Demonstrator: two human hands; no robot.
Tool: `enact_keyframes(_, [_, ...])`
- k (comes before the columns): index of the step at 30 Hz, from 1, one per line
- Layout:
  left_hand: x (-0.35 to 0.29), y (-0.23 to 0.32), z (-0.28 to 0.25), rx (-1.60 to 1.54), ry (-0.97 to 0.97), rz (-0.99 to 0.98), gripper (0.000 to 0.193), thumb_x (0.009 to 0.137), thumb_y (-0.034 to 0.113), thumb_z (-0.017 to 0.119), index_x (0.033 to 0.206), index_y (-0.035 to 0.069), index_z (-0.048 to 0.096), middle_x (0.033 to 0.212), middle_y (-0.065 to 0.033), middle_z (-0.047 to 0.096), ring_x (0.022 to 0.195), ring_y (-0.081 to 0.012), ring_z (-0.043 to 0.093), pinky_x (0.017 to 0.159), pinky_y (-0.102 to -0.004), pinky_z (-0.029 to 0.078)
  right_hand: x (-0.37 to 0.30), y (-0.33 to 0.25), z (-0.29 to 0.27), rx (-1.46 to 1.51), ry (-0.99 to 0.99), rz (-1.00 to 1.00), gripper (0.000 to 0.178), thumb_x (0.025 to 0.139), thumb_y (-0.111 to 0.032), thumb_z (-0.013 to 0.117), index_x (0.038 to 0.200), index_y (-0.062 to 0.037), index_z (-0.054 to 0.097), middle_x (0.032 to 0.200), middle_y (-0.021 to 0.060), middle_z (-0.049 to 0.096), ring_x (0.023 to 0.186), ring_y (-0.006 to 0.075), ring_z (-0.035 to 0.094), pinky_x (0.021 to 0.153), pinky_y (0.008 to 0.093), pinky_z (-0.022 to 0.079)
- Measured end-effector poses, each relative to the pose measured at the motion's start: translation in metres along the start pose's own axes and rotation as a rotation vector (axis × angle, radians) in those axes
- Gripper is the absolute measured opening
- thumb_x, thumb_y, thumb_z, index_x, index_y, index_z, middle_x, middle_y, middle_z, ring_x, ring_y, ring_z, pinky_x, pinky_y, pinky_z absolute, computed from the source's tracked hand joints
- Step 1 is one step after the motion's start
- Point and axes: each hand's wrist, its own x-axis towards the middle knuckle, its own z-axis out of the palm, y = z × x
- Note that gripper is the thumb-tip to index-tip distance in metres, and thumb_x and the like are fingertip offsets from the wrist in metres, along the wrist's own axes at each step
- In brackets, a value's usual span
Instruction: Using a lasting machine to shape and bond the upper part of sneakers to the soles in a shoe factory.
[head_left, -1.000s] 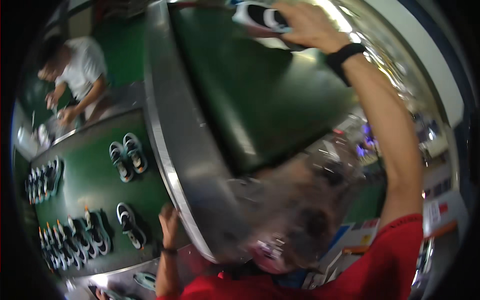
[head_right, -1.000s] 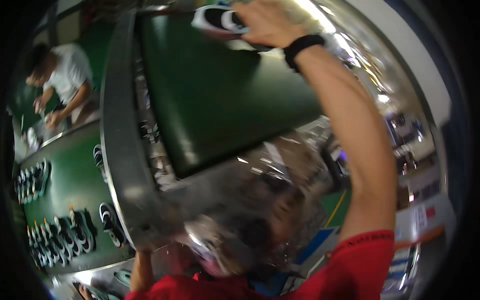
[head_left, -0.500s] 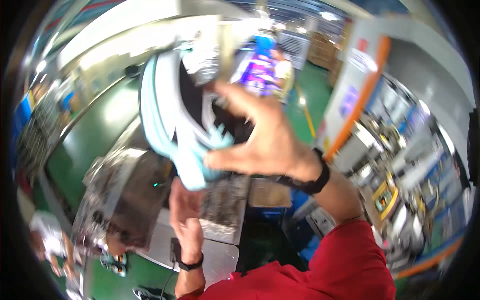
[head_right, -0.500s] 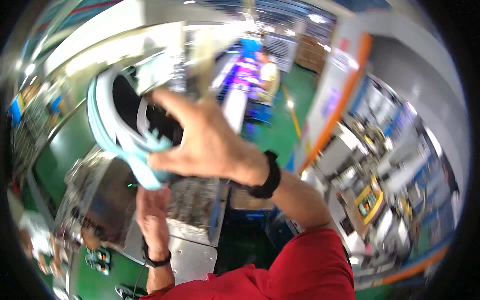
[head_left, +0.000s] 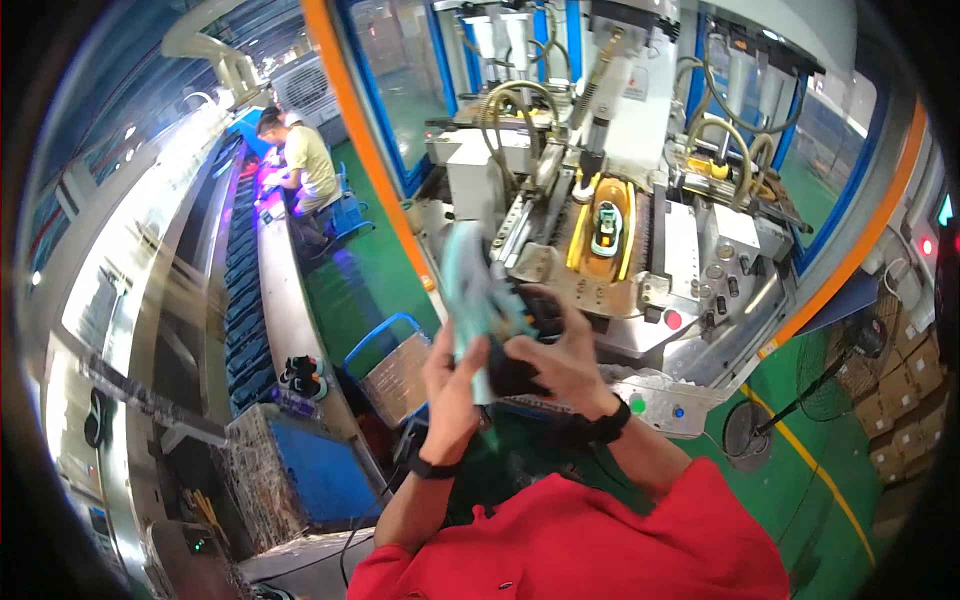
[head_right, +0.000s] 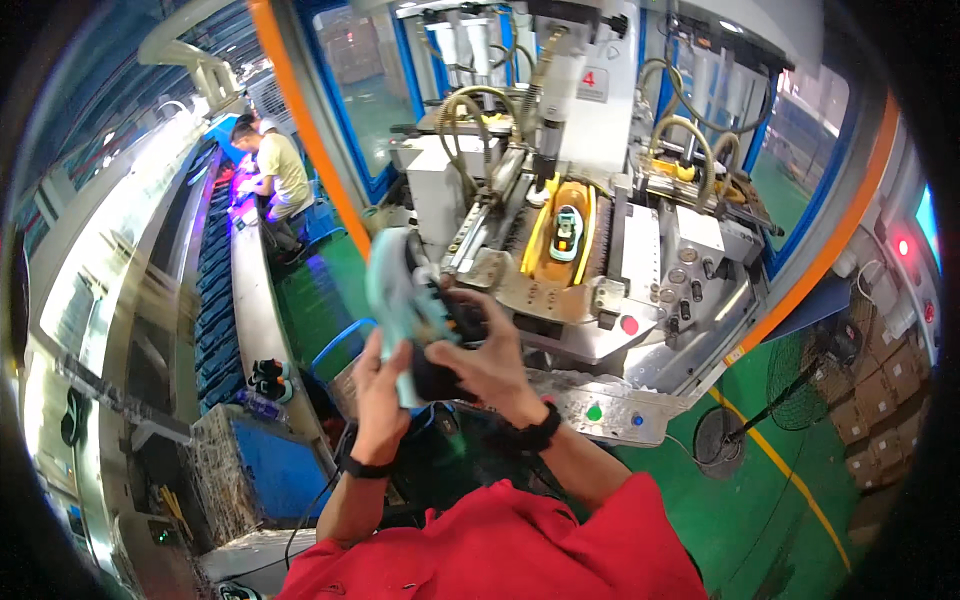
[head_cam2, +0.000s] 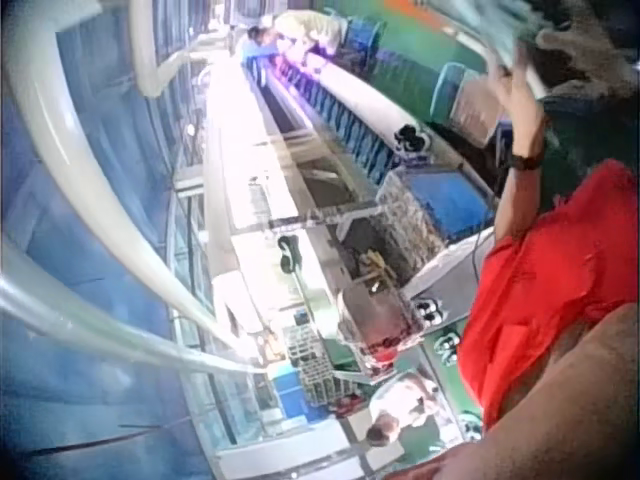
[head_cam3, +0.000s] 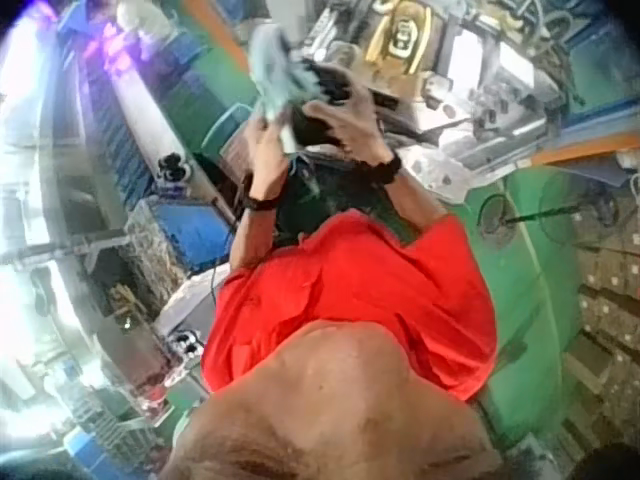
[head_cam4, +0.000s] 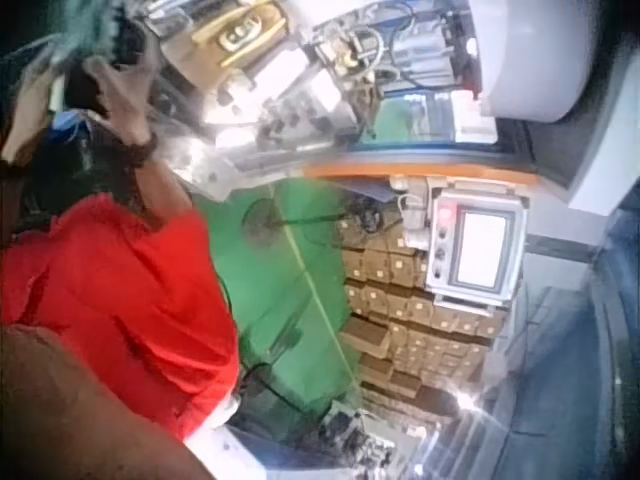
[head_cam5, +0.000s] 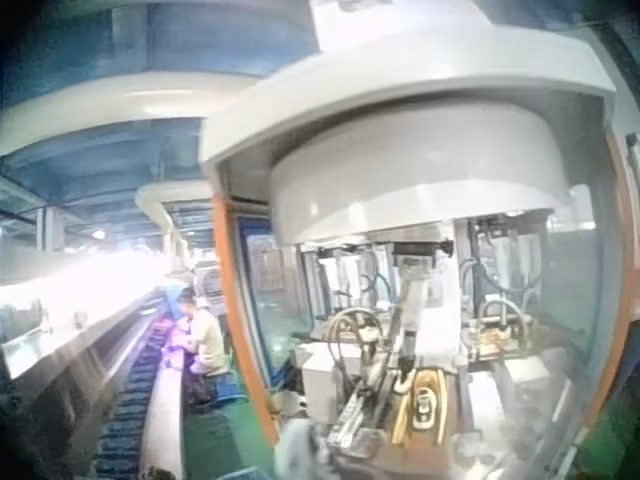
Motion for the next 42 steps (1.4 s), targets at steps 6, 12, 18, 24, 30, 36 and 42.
enact_keyframes(6, [0.105,-0.094,0.120,-0.013,-0.298,-0.342,0.057,0.097,0.035,0.056,0.132,-0.008,0.044,0.124,-0.0112,0.057,0.108,-0.0166,0.056,0.093,-0.0338,0.045,0.011,0.018,-0.169,-0.101,0.407,0.083,0.053,0.071,-0.003,0.073,0.122,-0.0016,0.056,0.105,0.0050,0.063,0.095,0.0131,0.059,0.086,0.0270,0.047])
enact_keyframes(12, [0.265,-0.255,0.168,0.651,-0.190,-0.246,0.057,0.087,0.041,0.071,0.112,-0.007,0.054,0.094,-0.0055,0.062,0.082,-0.0079,0.058,0.068,-0.0234,0.048,-0.001,0.007,-0.262,-0.303,0.653,0.064,0.054,0.071,-0.003,0.067,0.124,0.0014,0.055,0.108,0.0077,0.062,0.096,0.0143,0.059,0.087,0.0273,0.047])
enact_keyframes(18, [0.329,-0.323,0.227,0.863,-0.199,-0.250,0.088,0.074,0.038,0.076,0.135,-0.011,0.037,0.130,-0.0306,0.052,0.122,-0.0418,0.051,0.101,-0.0442,0.043,-0.030,-0.013,-0.299,-0.463,0.962,0.121,0.053,0.071,-0.002,0.062,0.123,0.0039,0.054,0.113,0.0091,0.058,0.100,0.0179,0.055,0.092,0.0307,0.044])
enact_keyframes(24, [0.369,-0.363,0.241,1.027,-0.159,-0.296,0.065,0.074,0.020,0.068,0.127,-0.003,0.039,0.121,-0.0264,0.057,0.111,-0.0406,0.058,0.095,-0.0472,0.047,-0.018,-0.003,-0.309,-0.584,1.097,0.141,0.053,0.071,-0.002,0.060,0.123,0.0047,0.054,0.114,0.0106,0.058,0.102,0.0199,0.055,0.095,0.0323,0.043])
enact_keyframes(30, [0.339,-0.312,0.190,-0.121,-0.184,-0.673,0.031,0.074,0.005,0.074,0.100,-0.008,0.064,0.097,-0.0142,0.069,0.085,-0.0247,0.068,0.074,-0.0353,0.053,0.101,0.006,-0.368,-0.737,0.812,0.203,0.047,0.072,-0.011,0.071,0.115,0.0037,0.059,0.106,0.0101,0.062,0.093,0.0160,0.058,0.083,0.0288,0.048])
enact_keyframes(36, [0.224,-0.149,0.101,-0.168,-0.259,-0.800,0.030,0.086,0.005,0.066,0.115,-0.002,0.058,0.104,-0.0073,0.067,0.084,-0.0167,0.068,0.070,-0.0339,0.058,0.282,0.073,-0.348,-1.034,0.387,0.624,0.058,0.064,-0.030,0.080,0.107,0.0050,0.063,0.097,0.0194,0.068,0.087,0.0272,0.067,0.077,0.0346,0.052])
enact_keyframes(42, [0.148,-0.064,-0.018,0.053,0.051,-0.595,0.058,0.075,0.005,0.069,0.128,-0.007,0.049,0.115,-0.0115,0.061,0.104,-0.0220,0.063,0.094,-0.0344,0.049,0.357,0.218,-0.277,-1.381,0.284,0.666,0.044,0.070,-0.034,0.076,0.092,0.0032,0.070,0.103,0.0208,0.070,0.097,0.0345,0.068,0.084,0.0412,0.054])
